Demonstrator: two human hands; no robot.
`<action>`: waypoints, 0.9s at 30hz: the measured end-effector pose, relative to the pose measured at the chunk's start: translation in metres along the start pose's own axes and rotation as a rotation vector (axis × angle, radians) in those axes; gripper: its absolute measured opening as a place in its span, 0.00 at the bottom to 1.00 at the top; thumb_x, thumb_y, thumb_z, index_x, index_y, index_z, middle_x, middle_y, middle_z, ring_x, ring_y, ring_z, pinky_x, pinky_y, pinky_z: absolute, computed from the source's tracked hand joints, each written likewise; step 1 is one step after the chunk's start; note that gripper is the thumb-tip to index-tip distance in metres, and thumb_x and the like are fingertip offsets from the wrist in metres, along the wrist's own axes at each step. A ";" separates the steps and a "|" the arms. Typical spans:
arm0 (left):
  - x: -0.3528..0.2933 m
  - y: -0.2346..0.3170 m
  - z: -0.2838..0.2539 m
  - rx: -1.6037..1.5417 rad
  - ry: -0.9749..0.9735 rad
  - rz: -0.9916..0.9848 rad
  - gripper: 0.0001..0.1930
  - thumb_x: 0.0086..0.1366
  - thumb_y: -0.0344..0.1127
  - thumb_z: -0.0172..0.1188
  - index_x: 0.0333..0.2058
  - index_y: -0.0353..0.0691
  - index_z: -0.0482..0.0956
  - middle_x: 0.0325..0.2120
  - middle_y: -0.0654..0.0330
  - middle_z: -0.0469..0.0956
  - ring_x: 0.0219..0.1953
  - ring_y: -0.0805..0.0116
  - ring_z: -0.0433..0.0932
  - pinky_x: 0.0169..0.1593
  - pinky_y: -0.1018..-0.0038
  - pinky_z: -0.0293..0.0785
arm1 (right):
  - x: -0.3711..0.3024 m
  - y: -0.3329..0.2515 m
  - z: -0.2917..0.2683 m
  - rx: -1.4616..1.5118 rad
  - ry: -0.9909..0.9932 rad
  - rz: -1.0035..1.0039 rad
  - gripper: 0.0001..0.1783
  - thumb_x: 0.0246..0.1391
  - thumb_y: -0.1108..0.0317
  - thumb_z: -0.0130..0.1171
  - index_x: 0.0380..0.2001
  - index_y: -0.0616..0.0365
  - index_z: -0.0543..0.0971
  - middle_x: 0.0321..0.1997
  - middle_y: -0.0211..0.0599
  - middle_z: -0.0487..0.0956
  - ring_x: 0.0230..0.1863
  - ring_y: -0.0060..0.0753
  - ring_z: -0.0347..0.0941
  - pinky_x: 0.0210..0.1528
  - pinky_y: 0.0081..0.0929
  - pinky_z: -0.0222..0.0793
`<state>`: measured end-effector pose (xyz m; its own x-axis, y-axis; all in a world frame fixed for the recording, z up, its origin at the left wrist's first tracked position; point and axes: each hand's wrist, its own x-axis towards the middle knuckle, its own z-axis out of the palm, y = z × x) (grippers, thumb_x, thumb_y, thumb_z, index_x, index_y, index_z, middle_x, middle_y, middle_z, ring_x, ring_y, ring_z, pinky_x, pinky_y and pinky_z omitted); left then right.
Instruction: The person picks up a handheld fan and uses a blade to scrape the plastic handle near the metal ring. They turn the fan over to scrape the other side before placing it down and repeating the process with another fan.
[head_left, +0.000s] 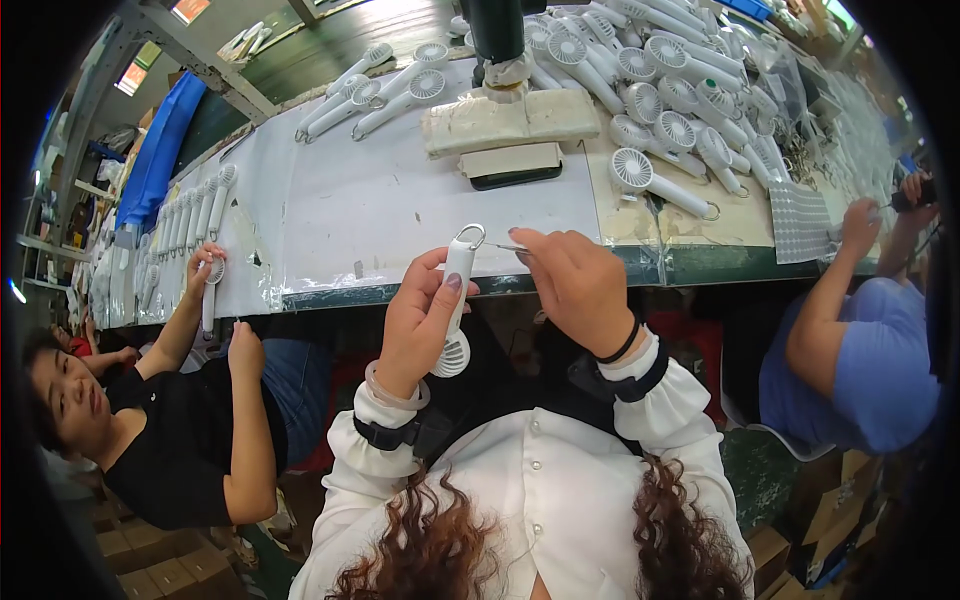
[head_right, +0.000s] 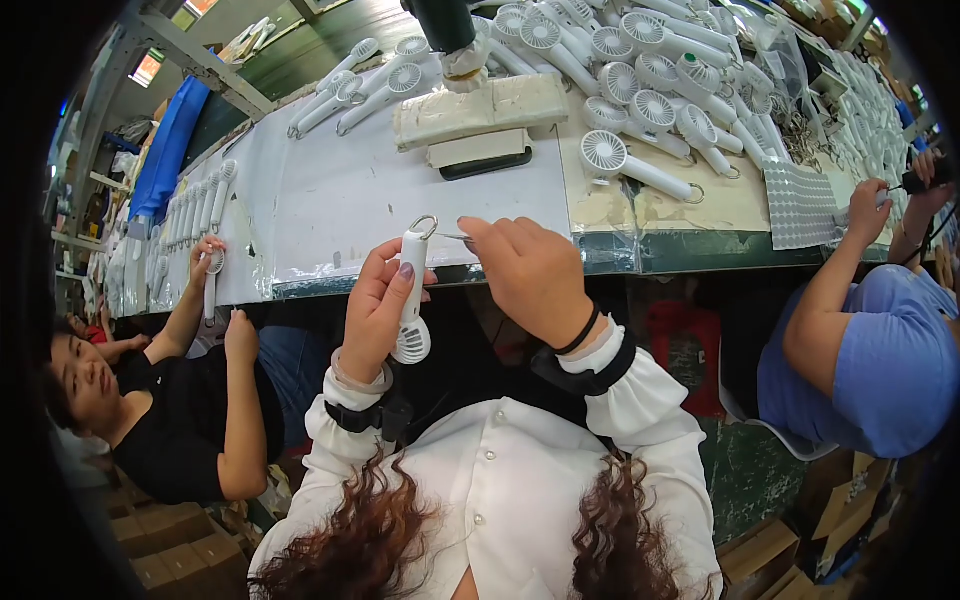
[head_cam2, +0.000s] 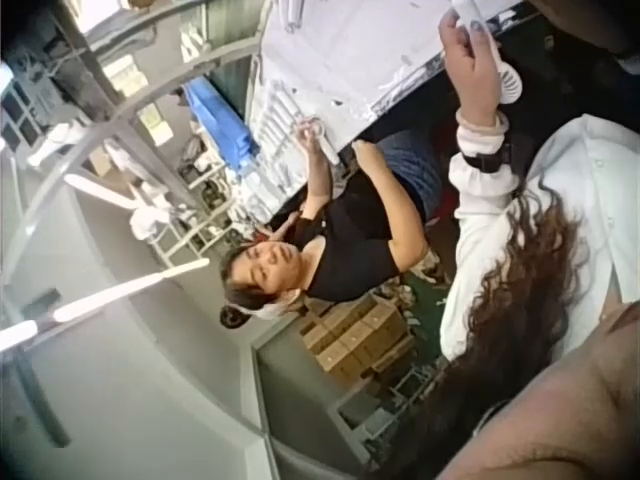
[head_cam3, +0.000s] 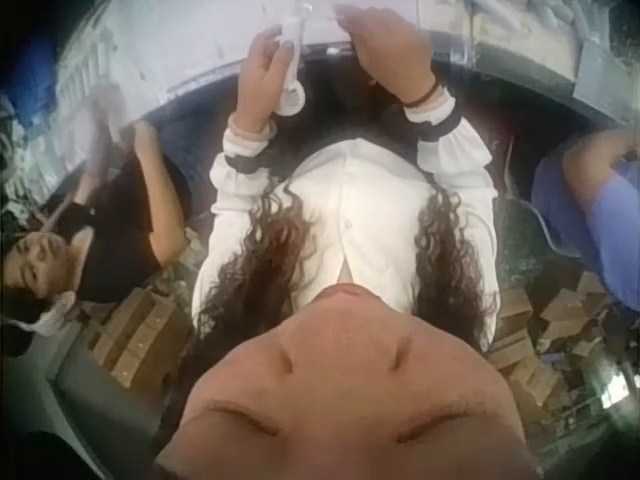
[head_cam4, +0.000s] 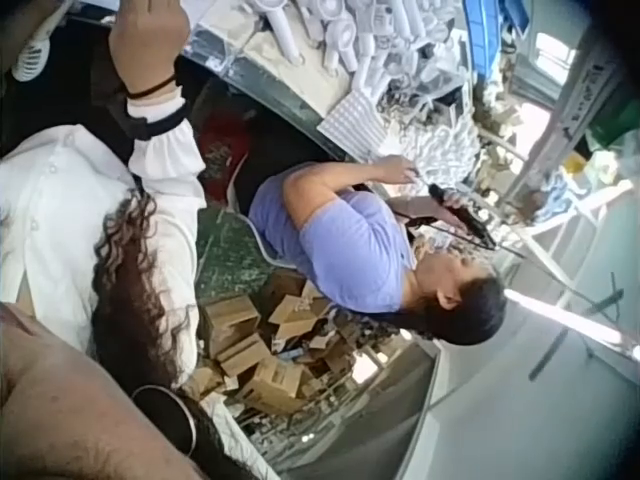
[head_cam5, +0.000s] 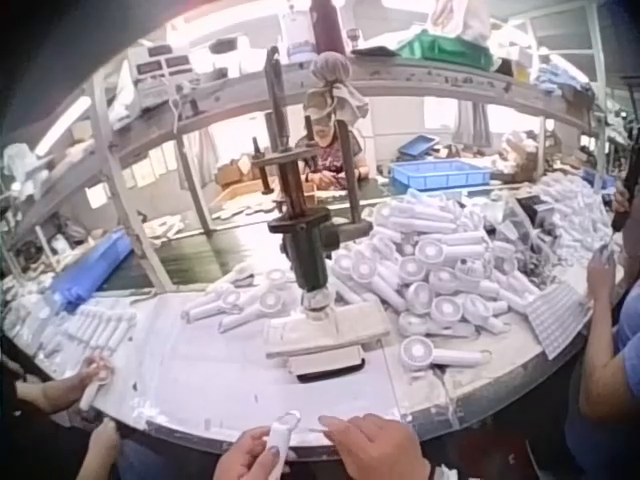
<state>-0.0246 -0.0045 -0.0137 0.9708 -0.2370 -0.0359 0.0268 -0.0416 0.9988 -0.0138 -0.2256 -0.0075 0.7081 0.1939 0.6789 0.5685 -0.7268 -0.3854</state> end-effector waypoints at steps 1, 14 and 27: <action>0.000 0.001 -0.002 0.015 -0.017 -0.022 0.19 0.77 0.37 0.52 0.62 0.36 0.67 0.41 0.59 0.81 0.37 0.76 0.76 0.42 0.77 0.73 | 0.002 0.003 -0.004 0.018 -0.031 -0.009 0.17 0.49 0.77 0.65 0.44 0.51 0.82 0.29 0.32 0.78 0.28 0.39 0.75 0.27 0.31 0.70; 0.025 0.013 -0.009 0.940 -0.036 0.187 0.17 0.69 0.39 0.63 0.52 0.39 0.76 0.36 0.58 0.79 0.31 0.63 0.79 0.36 0.71 0.76 | 0.009 0.057 0.014 0.184 -0.134 -0.118 0.14 0.52 0.74 0.65 0.42 0.48 0.83 0.33 0.32 0.80 0.32 0.39 0.78 0.31 0.32 0.72; 0.046 0.001 -0.014 1.286 -0.019 0.513 0.13 0.62 0.33 0.65 0.46 0.43 0.80 0.37 0.59 0.79 0.41 0.56 0.76 0.44 0.64 0.75 | 0.003 0.064 0.029 0.101 -0.159 -0.208 0.21 0.49 0.74 0.65 0.47 0.41 0.85 0.35 0.28 0.79 0.34 0.34 0.77 0.33 0.29 0.74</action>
<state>0.0239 -0.0017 -0.0137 0.8017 -0.5104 0.3111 -0.5749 -0.8009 0.1674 0.0371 -0.2519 -0.0482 0.6238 0.4388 0.6468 0.7420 -0.5925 -0.3136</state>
